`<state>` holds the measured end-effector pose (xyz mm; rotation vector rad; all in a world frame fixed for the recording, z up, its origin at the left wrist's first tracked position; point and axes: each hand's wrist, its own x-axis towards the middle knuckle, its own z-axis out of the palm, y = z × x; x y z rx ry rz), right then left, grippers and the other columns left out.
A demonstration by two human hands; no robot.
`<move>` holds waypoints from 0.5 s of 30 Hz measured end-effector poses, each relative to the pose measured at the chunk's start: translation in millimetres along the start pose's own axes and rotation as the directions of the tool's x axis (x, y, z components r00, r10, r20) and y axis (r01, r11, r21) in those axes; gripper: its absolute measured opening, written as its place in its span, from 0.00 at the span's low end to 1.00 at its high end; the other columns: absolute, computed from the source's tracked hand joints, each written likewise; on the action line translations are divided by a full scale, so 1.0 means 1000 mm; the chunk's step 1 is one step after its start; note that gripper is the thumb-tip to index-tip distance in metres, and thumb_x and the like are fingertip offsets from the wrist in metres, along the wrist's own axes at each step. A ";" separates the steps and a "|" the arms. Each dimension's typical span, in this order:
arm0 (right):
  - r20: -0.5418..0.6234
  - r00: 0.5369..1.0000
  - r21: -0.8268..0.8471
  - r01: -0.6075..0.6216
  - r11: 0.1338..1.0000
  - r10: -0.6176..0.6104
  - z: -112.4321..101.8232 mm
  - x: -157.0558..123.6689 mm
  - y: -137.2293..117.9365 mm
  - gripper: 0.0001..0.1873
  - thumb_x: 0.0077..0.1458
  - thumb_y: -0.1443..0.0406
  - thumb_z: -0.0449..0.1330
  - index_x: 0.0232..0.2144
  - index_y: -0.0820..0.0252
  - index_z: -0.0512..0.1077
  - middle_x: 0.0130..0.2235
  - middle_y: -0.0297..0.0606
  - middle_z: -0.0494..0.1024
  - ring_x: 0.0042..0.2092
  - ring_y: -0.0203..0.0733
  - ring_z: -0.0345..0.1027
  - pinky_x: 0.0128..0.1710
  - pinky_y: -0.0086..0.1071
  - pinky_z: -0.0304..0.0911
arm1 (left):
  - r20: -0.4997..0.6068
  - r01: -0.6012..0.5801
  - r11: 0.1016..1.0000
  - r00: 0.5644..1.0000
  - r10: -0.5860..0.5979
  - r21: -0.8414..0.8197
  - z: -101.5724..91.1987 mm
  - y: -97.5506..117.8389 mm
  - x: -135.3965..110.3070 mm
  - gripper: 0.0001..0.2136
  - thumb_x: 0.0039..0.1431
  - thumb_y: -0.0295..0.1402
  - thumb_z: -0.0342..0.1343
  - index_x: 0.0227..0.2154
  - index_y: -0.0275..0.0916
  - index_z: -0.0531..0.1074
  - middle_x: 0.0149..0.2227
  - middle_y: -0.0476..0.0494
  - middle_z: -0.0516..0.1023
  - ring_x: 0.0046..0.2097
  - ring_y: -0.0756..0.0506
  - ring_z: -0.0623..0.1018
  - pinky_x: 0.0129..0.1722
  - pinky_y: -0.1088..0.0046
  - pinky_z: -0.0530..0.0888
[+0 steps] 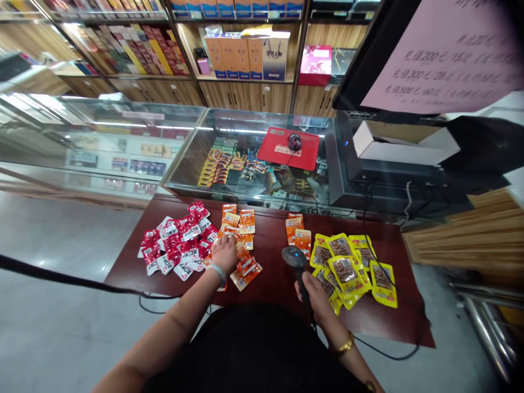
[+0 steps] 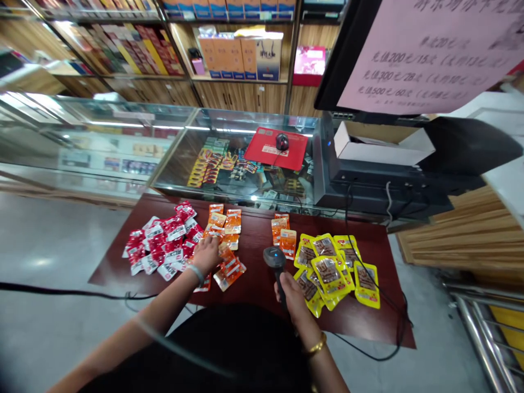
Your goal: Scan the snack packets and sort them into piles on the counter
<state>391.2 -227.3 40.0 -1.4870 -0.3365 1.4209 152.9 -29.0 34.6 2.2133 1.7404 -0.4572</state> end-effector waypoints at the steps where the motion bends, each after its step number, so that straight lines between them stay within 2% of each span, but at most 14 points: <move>1: 0.018 1.000 -0.021 0.002 1.000 -0.002 0.003 0.000 0.000 0.25 0.50 0.42 0.59 0.24 0.57 0.66 0.21 0.30 0.69 0.20 0.32 0.58 0.20 0.27 0.53 | 0.007 -0.006 1.000 1.000 0.006 0.003 0.003 -0.004 -0.003 0.32 0.43 0.42 0.65 0.51 0.37 0.64 0.54 0.34 0.66 0.57 0.34 0.64 0.54 0.58 0.60; 3: 0.043 0.999 -0.063 0.013 0.998 -0.010 0.009 0.001 0.001 0.26 0.51 0.41 0.58 0.24 0.57 0.66 0.22 0.30 0.69 0.20 0.33 0.58 0.20 0.28 0.54 | -0.010 -0.030 1.000 1.000 0.030 -0.007 0.008 -0.008 -0.007 0.29 0.44 0.42 0.64 0.49 0.38 0.66 0.53 0.34 0.67 0.56 0.34 0.65 0.54 0.59 0.61; 5: 0.064 0.998 -0.086 0.020 0.996 -0.015 0.012 0.002 0.002 0.25 0.51 0.41 0.57 0.26 0.57 0.67 0.22 0.31 0.70 0.20 0.33 0.59 0.20 0.28 0.54 | -0.025 -0.045 0.998 0.999 0.044 -0.044 0.009 -0.011 -0.005 0.20 0.49 0.42 0.61 0.43 0.38 0.69 0.50 0.36 0.70 0.54 0.35 0.67 0.53 0.60 0.62; 8: 0.085 0.996 -0.099 0.008 0.995 0.000 0.015 0.001 0.003 0.25 0.51 0.42 0.57 0.30 0.58 0.69 0.23 0.31 0.70 0.20 0.34 0.59 0.20 0.28 0.54 | 0.053 -0.021 0.984 0.998 0.031 -0.178 0.007 -0.014 0.001 0.10 0.56 0.38 0.54 0.38 0.38 0.70 0.40 0.39 0.75 0.45 0.40 0.74 0.46 0.65 0.66; 10: 0.090 0.996 -0.111 -0.005 0.994 0.015 0.017 -0.001 0.001 0.26 0.50 0.41 0.58 0.31 0.58 0.70 0.23 0.31 0.70 0.20 0.34 0.60 0.20 0.28 0.55 | 0.123 0.018 0.965 0.992 0.014 -0.262 0.005 -0.016 0.005 0.10 0.57 0.35 0.52 0.40 0.39 0.69 0.36 0.41 0.76 0.39 0.43 0.76 0.41 0.69 0.68; 12: 0.089 0.996 -0.112 -0.021 0.993 0.031 0.018 -0.004 -0.002 0.27 0.49 0.41 0.59 0.32 0.58 0.70 0.23 0.30 0.70 0.20 0.34 0.60 0.20 0.28 0.55 | 0.102 0.003 0.962 0.994 0.026 -0.274 0.003 -0.016 0.007 0.14 0.56 0.35 0.54 0.45 0.39 0.68 0.37 0.41 0.77 0.40 0.43 0.76 0.41 0.69 0.68; 15: 0.086 0.995 -0.101 -0.034 0.994 0.043 0.018 -0.009 -0.005 0.26 0.48 0.40 0.59 0.30 0.57 0.69 0.22 0.30 0.70 0.20 0.34 0.60 0.20 0.27 0.55 | 0.024 -0.157 0.970 0.986 0.164 -0.185 0.005 -0.011 0.008 0.19 0.53 0.35 0.58 0.49 0.40 0.68 0.45 0.38 0.75 0.48 0.40 0.73 0.47 0.67 0.67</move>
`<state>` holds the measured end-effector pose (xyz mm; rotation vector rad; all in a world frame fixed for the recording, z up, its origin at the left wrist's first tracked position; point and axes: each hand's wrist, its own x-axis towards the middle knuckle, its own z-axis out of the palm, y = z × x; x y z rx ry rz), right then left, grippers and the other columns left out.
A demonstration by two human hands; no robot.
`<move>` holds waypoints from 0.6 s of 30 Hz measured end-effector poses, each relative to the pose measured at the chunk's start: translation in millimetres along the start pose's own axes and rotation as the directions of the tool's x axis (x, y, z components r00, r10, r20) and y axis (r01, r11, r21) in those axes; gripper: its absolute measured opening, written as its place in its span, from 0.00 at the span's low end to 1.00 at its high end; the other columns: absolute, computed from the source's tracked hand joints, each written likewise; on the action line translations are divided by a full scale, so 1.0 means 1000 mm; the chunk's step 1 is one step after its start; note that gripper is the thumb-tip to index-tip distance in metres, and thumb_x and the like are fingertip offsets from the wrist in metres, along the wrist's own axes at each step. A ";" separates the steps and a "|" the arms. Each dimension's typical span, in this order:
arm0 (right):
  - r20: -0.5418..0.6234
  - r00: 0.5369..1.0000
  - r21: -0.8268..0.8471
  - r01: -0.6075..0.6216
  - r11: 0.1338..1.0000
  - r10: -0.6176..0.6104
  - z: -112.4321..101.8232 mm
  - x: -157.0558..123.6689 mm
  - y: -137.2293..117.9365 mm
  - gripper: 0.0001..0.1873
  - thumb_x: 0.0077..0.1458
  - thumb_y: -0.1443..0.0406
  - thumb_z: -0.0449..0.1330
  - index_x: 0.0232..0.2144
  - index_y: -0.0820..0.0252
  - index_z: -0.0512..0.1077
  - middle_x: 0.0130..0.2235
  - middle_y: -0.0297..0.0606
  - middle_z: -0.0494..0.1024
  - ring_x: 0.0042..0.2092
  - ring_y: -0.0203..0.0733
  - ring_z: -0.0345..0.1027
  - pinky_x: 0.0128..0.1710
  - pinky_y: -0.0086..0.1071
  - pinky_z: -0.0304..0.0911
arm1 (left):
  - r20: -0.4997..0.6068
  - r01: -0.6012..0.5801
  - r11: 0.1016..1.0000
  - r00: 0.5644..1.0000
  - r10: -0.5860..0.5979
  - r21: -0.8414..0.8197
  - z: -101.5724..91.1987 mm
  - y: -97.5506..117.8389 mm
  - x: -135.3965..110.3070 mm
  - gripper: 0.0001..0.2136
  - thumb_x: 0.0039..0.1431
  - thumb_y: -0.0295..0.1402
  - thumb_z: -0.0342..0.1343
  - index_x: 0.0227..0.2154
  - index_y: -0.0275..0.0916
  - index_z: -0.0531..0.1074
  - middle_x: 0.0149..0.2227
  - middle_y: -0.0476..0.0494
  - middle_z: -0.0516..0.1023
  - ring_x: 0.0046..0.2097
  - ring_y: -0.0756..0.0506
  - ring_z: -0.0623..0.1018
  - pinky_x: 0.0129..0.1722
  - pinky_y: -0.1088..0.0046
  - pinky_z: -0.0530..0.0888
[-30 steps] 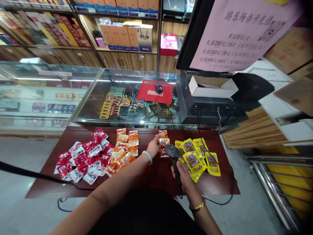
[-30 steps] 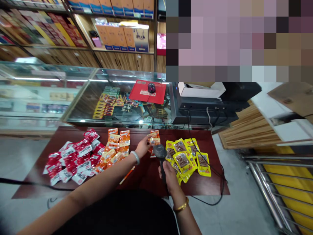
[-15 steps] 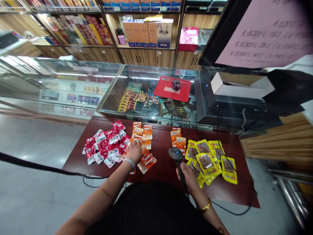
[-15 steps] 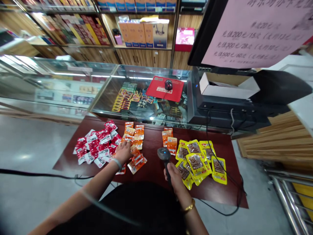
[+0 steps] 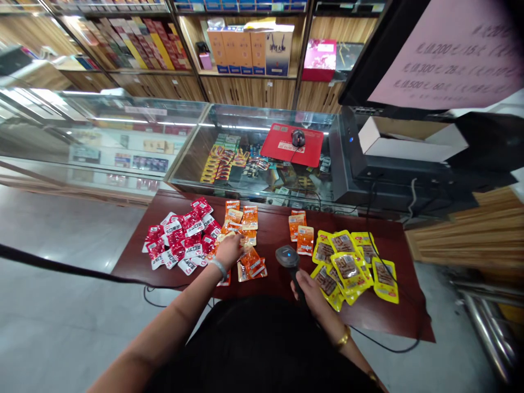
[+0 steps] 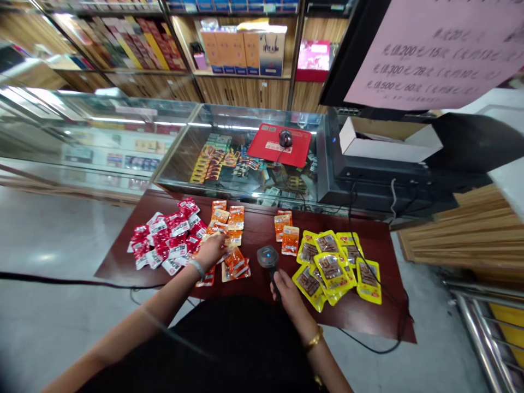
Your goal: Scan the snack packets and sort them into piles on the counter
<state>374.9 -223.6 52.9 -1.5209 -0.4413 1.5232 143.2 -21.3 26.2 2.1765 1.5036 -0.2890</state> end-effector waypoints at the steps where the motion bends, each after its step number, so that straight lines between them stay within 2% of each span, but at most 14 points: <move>1: 0.000 1.000 0.002 0.001 1.000 -0.001 0.000 -0.001 0.000 0.26 0.48 0.40 0.59 0.30 0.57 0.69 0.22 0.30 0.70 0.20 0.34 0.60 0.20 0.27 0.55 | 0.012 -0.051 0.998 0.999 0.051 0.037 0.002 0.002 0.001 0.21 0.52 0.35 0.59 0.50 0.42 0.69 0.47 0.38 0.73 0.50 0.40 0.72 0.49 0.66 0.66; 5: -0.014 1.000 0.028 -0.017 0.999 0.017 -0.001 -0.002 0.004 0.28 0.46 0.40 0.60 0.32 0.57 0.68 0.22 0.29 0.70 0.20 0.33 0.59 0.20 0.27 0.54 | 0.063 -0.180 0.975 0.983 0.173 0.131 0.007 0.013 0.003 0.27 0.47 0.33 0.64 0.53 0.51 0.69 0.50 0.41 0.69 0.52 0.38 0.68 0.51 0.62 0.64; 8: -0.032 0.999 0.053 -0.040 0.998 0.042 -0.002 -0.002 0.007 0.28 0.46 0.40 0.60 0.34 0.57 0.68 0.22 0.28 0.70 0.20 0.33 0.60 0.19 0.26 0.54 | 0.100 -0.322 0.934 0.946 0.310 0.155 0.007 0.020 0.004 0.27 0.44 0.33 0.66 0.50 0.56 0.71 0.53 0.42 0.66 0.55 0.37 0.65 0.53 0.60 0.62; 11: -0.038 0.998 0.055 -0.037 0.998 0.039 -0.001 -0.002 0.008 0.27 0.46 0.40 0.61 0.32 0.57 0.68 0.21 0.28 0.70 0.20 0.33 0.59 0.19 0.26 0.53 | 0.160 -0.437 0.882 0.897 0.412 0.177 0.008 0.024 0.005 0.22 0.42 0.35 0.68 0.43 0.50 0.75 0.55 0.39 0.66 0.57 0.35 0.62 0.54 0.57 0.60; 13: -0.040 0.998 0.063 -0.038 0.997 0.041 -0.001 -0.002 0.006 0.27 0.46 0.40 0.61 0.31 0.56 0.68 0.21 0.28 0.69 0.20 0.33 0.59 0.19 0.26 0.53 | 0.197 -0.475 0.861 0.875 0.442 0.180 0.008 0.022 0.005 0.17 0.43 0.36 0.67 0.39 0.46 0.76 0.52 0.38 0.69 0.55 0.35 0.65 0.54 0.56 0.60; 15: -0.040 0.998 0.072 -0.039 0.997 0.042 -0.001 -0.002 0.004 0.26 0.47 0.41 0.60 0.31 0.56 0.68 0.21 0.28 0.69 0.19 0.33 0.59 0.19 0.26 0.52 | 0.252 -0.469 0.869 0.870 0.423 0.160 0.009 0.018 0.005 0.11 0.46 0.36 0.65 0.35 0.44 0.76 0.44 0.38 0.74 0.51 0.37 0.70 0.52 0.59 0.62; 18: -0.037 0.999 0.078 -0.020 0.997 0.023 -0.005 -0.002 0.003 0.25 0.48 0.41 0.60 0.31 0.56 0.68 0.21 0.28 0.69 0.20 0.33 0.59 0.19 0.26 0.52 | 0.282 -0.315 0.946 0.917 0.282 0.080 0.007 0.011 0.005 0.07 0.49 0.34 0.61 0.33 0.44 0.75 0.33 0.43 0.77 0.42 0.41 0.75 0.45 0.66 0.66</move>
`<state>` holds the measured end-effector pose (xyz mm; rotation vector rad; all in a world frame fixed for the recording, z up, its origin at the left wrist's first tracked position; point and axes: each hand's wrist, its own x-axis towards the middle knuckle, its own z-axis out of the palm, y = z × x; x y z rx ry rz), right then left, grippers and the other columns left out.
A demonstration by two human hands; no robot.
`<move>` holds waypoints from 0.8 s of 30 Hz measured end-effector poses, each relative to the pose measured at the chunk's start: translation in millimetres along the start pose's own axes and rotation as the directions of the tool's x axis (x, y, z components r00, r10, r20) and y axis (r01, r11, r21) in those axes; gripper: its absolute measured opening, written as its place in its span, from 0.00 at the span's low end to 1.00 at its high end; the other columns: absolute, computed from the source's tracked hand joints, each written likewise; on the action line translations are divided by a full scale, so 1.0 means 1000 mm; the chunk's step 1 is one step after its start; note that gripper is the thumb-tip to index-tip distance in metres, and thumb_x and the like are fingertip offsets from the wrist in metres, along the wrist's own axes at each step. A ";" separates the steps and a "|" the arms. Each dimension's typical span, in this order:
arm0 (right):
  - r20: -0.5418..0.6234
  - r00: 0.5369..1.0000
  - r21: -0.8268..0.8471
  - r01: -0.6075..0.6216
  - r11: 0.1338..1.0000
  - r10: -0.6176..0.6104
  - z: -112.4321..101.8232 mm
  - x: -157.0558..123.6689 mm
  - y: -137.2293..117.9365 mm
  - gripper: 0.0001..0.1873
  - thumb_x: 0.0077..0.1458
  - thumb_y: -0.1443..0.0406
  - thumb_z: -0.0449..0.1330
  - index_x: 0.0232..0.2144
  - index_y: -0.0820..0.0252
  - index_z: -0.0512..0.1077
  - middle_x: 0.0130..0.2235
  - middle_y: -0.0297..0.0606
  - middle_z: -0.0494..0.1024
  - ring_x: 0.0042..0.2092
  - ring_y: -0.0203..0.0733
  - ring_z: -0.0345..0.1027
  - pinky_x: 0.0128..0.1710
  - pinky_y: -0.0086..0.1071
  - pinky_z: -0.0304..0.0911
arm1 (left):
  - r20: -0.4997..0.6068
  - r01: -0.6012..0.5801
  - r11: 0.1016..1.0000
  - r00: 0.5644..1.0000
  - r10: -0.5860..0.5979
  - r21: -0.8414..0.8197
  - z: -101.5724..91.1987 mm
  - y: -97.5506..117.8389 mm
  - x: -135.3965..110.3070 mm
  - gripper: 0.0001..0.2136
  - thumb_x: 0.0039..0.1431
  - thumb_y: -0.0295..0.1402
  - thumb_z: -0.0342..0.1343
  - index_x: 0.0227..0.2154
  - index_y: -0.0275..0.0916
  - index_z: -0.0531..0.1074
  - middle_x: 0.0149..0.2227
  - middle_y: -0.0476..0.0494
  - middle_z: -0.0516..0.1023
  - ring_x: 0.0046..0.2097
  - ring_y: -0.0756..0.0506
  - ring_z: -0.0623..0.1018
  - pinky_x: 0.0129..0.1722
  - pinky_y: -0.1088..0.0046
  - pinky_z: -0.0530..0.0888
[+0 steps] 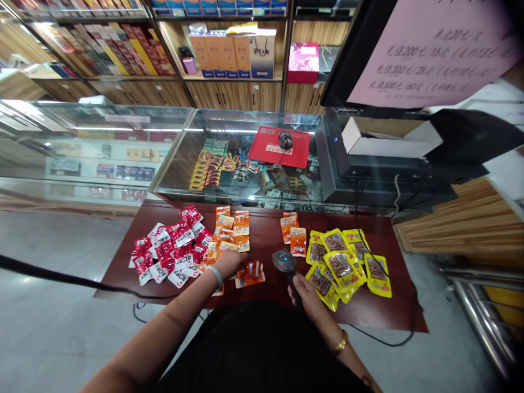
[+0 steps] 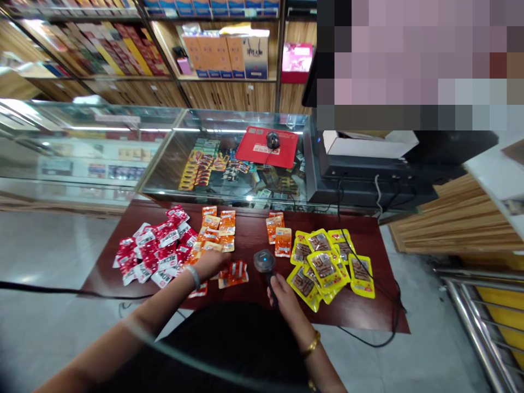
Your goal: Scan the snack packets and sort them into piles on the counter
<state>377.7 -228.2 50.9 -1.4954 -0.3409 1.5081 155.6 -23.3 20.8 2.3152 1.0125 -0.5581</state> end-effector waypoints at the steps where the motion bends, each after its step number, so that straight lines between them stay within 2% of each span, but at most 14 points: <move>1: -0.003 1.000 0.005 0.009 1.000 -0.009 -0.002 0.000 0.000 0.25 0.49 0.42 0.60 0.30 0.57 0.68 0.21 0.28 0.69 0.20 0.32 0.59 0.19 0.27 0.53 | -0.016 0.063 0.995 0.998 -0.064 -0.077 -0.001 -0.001 0.000 0.07 0.49 0.33 0.60 0.33 0.44 0.74 0.32 0.45 0.76 0.39 0.43 0.76 0.43 0.68 0.67; 3: -0.024 1.000 0.026 0.011 1.000 -0.010 -0.007 0.000 0.002 0.24 0.49 0.42 0.60 0.29 0.57 0.68 0.22 0.29 0.69 0.20 0.32 0.59 0.20 0.27 0.54 | -0.081 0.146 0.940 0.981 -0.178 -0.307 -0.002 0.002 0.005 0.08 0.49 0.35 0.60 0.33 0.43 0.72 0.30 0.48 0.76 0.35 0.45 0.76 0.38 0.71 0.68; 4: -0.040 0.999 0.040 0.007 0.999 -0.005 -0.009 0.000 0.003 0.24 0.48 0.42 0.61 0.29 0.57 0.68 0.22 0.29 0.69 0.20 0.33 0.59 0.20 0.27 0.54 | -0.112 0.154 0.876 0.967 -0.229 -0.458 -0.003 0.007 0.009 0.09 0.49 0.37 0.60 0.34 0.42 0.72 0.28 0.49 0.75 0.32 0.47 0.75 0.36 0.72 0.68; 5: -0.054 0.999 0.055 0.002 0.998 0.001 -0.011 -0.001 0.004 0.25 0.48 0.42 0.61 0.30 0.56 0.68 0.22 0.29 0.70 0.20 0.33 0.59 0.20 0.27 0.55 | -0.137 0.139 0.778 0.951 -0.278 -0.612 -0.004 0.013 0.016 0.11 0.49 0.38 0.60 0.35 0.40 0.71 0.27 0.50 0.75 0.31 0.48 0.74 0.35 0.73 0.69; 7: -0.068 0.998 0.079 -0.001 0.997 0.006 -0.013 -0.003 0.004 0.25 0.47 0.42 0.62 0.32 0.56 0.69 0.22 0.29 0.70 0.21 0.34 0.60 0.20 0.27 0.55 | -0.149 0.049 0.507 0.928 -0.342 -0.861 -0.004 0.029 0.031 0.16 0.49 0.41 0.61 0.37 0.37 0.70 0.26 0.49 0.74 0.29 0.49 0.74 0.33 0.73 0.70; 9: -0.068 0.998 0.090 0.001 0.996 0.005 -0.013 -0.007 0.001 0.25 0.46 0.42 0.63 0.34 0.56 0.70 0.22 0.29 0.70 0.21 0.34 0.60 0.20 0.27 0.55 | -0.143 -0.052 0.270 0.934 -0.328 -0.961 -0.005 0.049 0.047 0.19 0.47 0.43 0.62 0.38 0.35 0.70 0.29 0.47 0.76 0.30 0.49 0.75 0.34 0.73 0.71; 10: -0.072 0.997 0.091 0.000 0.996 0.007 -0.012 -0.008 0.000 0.26 0.45 0.42 0.63 0.35 0.56 0.70 0.22 0.30 0.70 0.21 0.34 0.60 0.20 0.27 0.55 | -0.147 -0.086 0.200 0.939 -0.313 -0.976 -0.006 0.059 0.055 0.20 0.46 0.43 0.63 0.38 0.35 0.70 0.30 0.45 0.77 0.31 0.49 0.76 0.35 0.72 0.72; 12: -0.086 0.996 0.089 0.006 0.996 0.001 -0.009 -0.011 -0.005 0.28 0.44 0.41 0.63 0.37 0.55 0.70 0.22 0.29 0.70 0.20 0.34 0.60 0.19 0.27 0.55 | -0.168 -0.128 0.150 0.941 -0.295 -0.980 -0.008 0.077 0.066 0.21 0.45 0.44 0.64 0.38 0.35 0.70 0.33 0.43 0.79 0.33 0.49 0.77 0.37 0.72 0.73; 15: -0.083 0.996 0.078 0.041 0.996 -0.035 -0.008 -0.011 -0.008 0.29 0.44 0.41 0.63 0.38 0.56 0.70 0.21 0.28 0.69 0.20 0.34 0.59 0.19 0.27 0.54 | -0.198 -0.157 0.162 0.940 -0.277 -0.974 -0.009 0.097 0.077 0.22 0.47 0.45 0.63 0.40 0.35 0.71 0.36 0.41 0.80 0.35 0.48 0.78 0.39 0.72 0.74; 20: -0.124 0.991 0.120 0.056 0.991 -0.041 -0.015 -0.011 -0.002 0.28 0.44 0.40 0.62 0.34 0.56 0.68 0.21 0.28 0.69 0.20 0.33 0.58 0.18 0.26 0.53 | -0.200 -0.175 0.119 0.948 -0.247 -0.977 -0.003 0.116 0.090 0.18 0.49 0.41 0.62 0.40 0.35 0.72 0.36 0.42 0.81 0.36 0.47 0.80 0.40 0.70 0.75; 22: -0.146 0.988 0.120 0.074 0.990 -0.056 -0.019 -0.013 0.000 0.27 0.44 0.40 0.62 0.32 0.56 0.68 0.21 0.28 0.69 0.20 0.33 0.58 0.19 0.26 0.54 | -0.191 -0.168 0.108 0.948 -0.255 -0.980 0.001 0.122 0.095 0.18 0.48 0.41 0.63 0.40 0.35 0.72 0.36 0.41 0.81 0.37 0.47 0.80 0.41 0.69 0.75; 24: -0.161 0.985 0.109 0.085 0.990 -0.067 -0.022 -0.015 0.002 0.27 0.44 0.40 0.62 0.30 0.56 0.67 0.21 0.28 0.69 0.20 0.33 0.58 0.19 0.27 0.54 | -0.191 -0.174 0.098 0.958 -0.215 -0.980 0.004 0.128 0.101 0.21 0.47 0.41 0.64 0.42 0.34 0.72 0.37 0.40 0.81 0.38 0.46 0.80 0.43 0.68 0.75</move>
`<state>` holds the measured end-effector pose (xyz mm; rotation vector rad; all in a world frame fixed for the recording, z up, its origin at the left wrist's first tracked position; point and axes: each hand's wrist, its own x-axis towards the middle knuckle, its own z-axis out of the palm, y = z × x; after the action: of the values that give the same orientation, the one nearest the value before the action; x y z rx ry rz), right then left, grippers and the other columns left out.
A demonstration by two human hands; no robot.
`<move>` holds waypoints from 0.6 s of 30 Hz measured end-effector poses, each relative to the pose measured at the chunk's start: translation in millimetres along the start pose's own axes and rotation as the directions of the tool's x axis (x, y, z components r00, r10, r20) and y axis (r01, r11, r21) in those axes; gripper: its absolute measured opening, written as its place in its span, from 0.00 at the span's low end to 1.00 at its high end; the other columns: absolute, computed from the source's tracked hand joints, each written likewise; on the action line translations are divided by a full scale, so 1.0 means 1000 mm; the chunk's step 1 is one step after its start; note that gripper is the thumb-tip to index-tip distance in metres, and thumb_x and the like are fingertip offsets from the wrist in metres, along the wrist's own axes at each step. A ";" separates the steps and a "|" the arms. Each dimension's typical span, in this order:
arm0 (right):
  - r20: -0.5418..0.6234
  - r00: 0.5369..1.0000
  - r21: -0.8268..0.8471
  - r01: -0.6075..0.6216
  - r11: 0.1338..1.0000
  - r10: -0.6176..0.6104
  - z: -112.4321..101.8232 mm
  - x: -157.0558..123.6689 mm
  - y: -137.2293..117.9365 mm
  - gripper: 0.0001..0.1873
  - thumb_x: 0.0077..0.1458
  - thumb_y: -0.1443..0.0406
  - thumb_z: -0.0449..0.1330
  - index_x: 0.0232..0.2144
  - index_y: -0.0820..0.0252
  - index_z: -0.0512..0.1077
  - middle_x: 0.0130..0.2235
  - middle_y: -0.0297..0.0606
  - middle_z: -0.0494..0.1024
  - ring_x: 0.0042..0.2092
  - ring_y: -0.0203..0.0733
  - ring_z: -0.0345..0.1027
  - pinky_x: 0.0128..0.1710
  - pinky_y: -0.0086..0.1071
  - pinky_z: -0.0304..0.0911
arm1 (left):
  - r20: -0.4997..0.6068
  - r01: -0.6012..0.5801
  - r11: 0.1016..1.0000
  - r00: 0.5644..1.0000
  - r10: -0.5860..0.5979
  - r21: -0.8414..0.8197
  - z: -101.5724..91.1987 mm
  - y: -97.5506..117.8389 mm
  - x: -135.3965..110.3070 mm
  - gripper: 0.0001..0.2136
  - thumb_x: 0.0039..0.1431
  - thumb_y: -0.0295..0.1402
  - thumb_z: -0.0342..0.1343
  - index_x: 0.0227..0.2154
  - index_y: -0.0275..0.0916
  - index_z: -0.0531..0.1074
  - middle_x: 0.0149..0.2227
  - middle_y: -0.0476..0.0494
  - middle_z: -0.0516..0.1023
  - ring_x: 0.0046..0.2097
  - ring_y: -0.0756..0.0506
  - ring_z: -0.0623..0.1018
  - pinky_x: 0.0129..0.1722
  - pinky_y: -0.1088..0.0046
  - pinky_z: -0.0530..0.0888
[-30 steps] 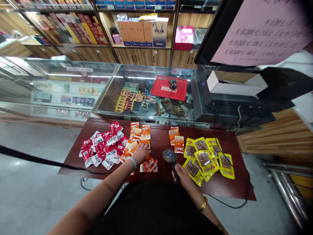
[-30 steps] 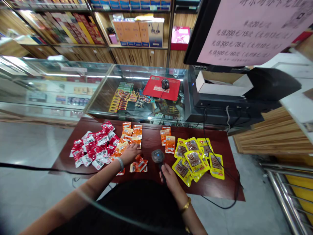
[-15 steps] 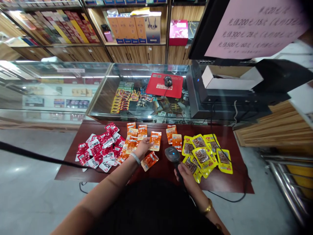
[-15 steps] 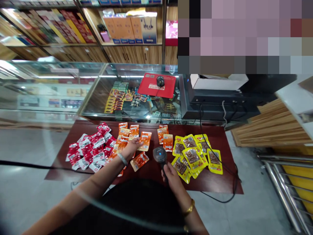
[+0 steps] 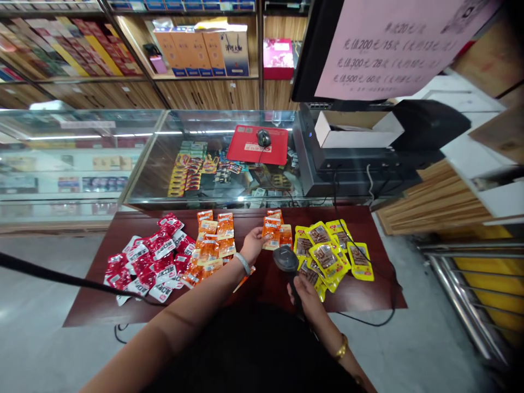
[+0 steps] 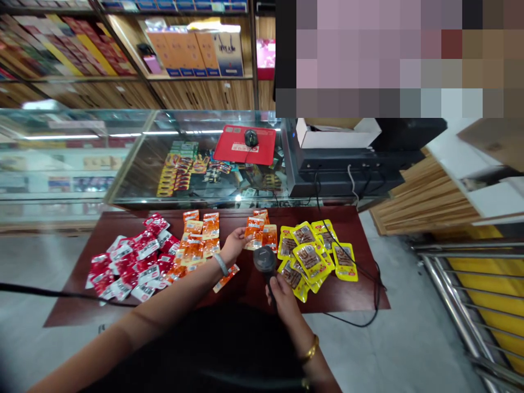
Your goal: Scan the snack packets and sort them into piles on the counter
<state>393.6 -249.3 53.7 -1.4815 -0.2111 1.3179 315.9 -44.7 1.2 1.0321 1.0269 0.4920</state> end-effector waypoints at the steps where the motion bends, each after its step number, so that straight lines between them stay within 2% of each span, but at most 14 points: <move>1: -0.004 1.000 -0.008 0.001 1.000 -0.001 -0.001 -0.001 0.000 0.27 0.44 0.40 0.62 0.29 0.56 0.66 0.21 0.28 0.68 0.20 0.33 0.58 0.19 0.27 0.53 | 0.036 -0.007 1.000 0.999 0.006 0.004 0.003 -0.001 0.002 0.22 0.47 0.41 0.65 0.43 0.34 0.71 0.38 0.40 0.81 0.39 0.46 0.79 0.44 0.68 0.74; 3: -0.010 1.000 -0.027 0.004 1.000 -0.004 -0.004 -0.001 0.002 0.28 0.44 0.39 0.61 0.27 0.56 0.65 0.20 0.28 0.68 0.19 0.32 0.57 0.18 0.27 0.53 | 0.091 -0.019 0.997 0.996 0.012 0.076 0.002 0.000 0.005 0.23 0.48 0.39 0.64 0.45 0.33 0.71 0.39 0.39 0.80 0.41 0.46 0.79 0.45 0.68 0.74; 5: -0.009 1.000 -0.044 0.001 0.999 -0.001 -0.005 -0.001 0.004 0.28 0.44 0.39 0.61 0.26 0.56 0.65 0.20 0.28 0.68 0.18 0.32 0.57 0.18 0.27 0.53 | 0.078 -0.025 0.961 0.997 0.003 0.277 -0.010 0.003 0.005 0.22 0.50 0.36 0.63 0.47 0.33 0.70 0.40 0.39 0.79 0.42 0.46 0.78 0.46 0.68 0.73; 6: -0.007 1.000 -0.048 -0.001 0.999 0.001 -0.006 -0.001 0.005 0.27 0.44 0.39 0.61 0.26 0.56 0.64 0.20 0.28 0.68 0.18 0.32 0.57 0.18 0.27 0.53 | 0.053 -0.023 0.906 0.999 0.001 0.422 -0.021 0.006 0.002 0.20 0.50 0.34 0.63 0.46 0.34 0.70 0.41 0.39 0.79 0.43 0.45 0.77 0.46 0.67 0.72; 7: -0.001 1.000 -0.053 -0.005 0.999 0.005 -0.006 0.000 0.006 0.27 0.45 0.40 0.61 0.26 0.56 0.65 0.21 0.28 0.69 0.19 0.32 0.58 0.19 0.27 0.54 | 0.030 -0.022 0.817 1.000 0.006 0.576 -0.033 0.008 -0.002 0.19 0.50 0.34 0.62 0.45 0.35 0.71 0.41 0.39 0.78 0.43 0.44 0.77 0.47 0.67 0.71; 9: 0.017 1.000 -0.064 -0.017 0.998 0.018 -0.005 0.000 0.008 0.26 0.46 0.41 0.61 0.26 0.56 0.65 0.21 0.28 0.69 0.19 0.32 0.59 0.19 0.27 0.54 | 0.030 -0.037 0.536 0.999 0.021 0.843 -0.059 0.010 -0.018 0.16 0.48 0.34 0.63 0.41 0.38 0.73 0.42 0.38 0.76 0.47 0.41 0.74 0.49 0.63 0.69; 11: 0.039 0.999 -0.075 -0.033 0.997 0.036 -0.003 -0.001 0.008 0.26 0.46 0.41 0.61 0.27 0.57 0.65 0.21 0.28 0.69 0.19 0.32 0.59 0.18 0.26 0.52 | 0.060 -0.067 0.241 0.997 0.039 0.968 -0.081 0.007 -0.039 0.17 0.45 0.36 0.65 0.38 0.37 0.73 0.44 0.34 0.74 0.51 0.35 0.71 0.52 0.58 0.66; 13: 0.061 0.997 -0.090 -0.048 0.995 0.054 0.002 -0.001 0.007 0.26 0.46 0.41 0.61 0.27 0.57 0.65 0.21 0.28 0.69 0.19 0.32 0.58 0.18 0.26 0.52 | 0.105 -0.107 0.045 0.993 0.054 0.993 -0.092 -0.002 -0.060 0.21 0.41 0.38 0.67 0.40 0.35 0.72 0.47 0.31 0.71 0.53 0.32 0.68 0.52 0.55 0.64; 15: 0.088 0.994 -0.104 -0.051 0.993 0.060 0.006 -0.001 0.005 0.27 0.46 0.40 0.60 0.28 0.57 0.66 0.21 0.28 0.68 0.18 0.32 0.58 0.18 0.26 0.52 | 0.137 -0.134 -0.051 0.989 0.059 0.990 -0.096 -0.013 -0.075 0.24 0.42 0.39 0.66 0.42 0.34 0.71 0.49 0.29 0.69 0.54 0.31 0.66 0.52 0.54 0.63; 18: 0.130 0.990 -0.136 -0.043 0.990 0.061 0.012 0.000 0.004 0.28 0.46 0.40 0.59 0.32 0.57 0.67 0.21 0.27 0.67 0.19 0.32 0.58 0.19 0.26 0.53 | 0.140 -0.138 -0.074 0.990 0.018 0.988 -0.094 -0.025 -0.084 0.21 0.46 0.39 0.63 0.42 0.34 0.70 0.48 0.30 0.70 0.54 0.33 0.68 0.52 0.56 0.64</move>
<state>382.2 -244.7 53.0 -1.5189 -0.3555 1.4717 191.2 -75.7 5.0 2.5173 1.2090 -0.4762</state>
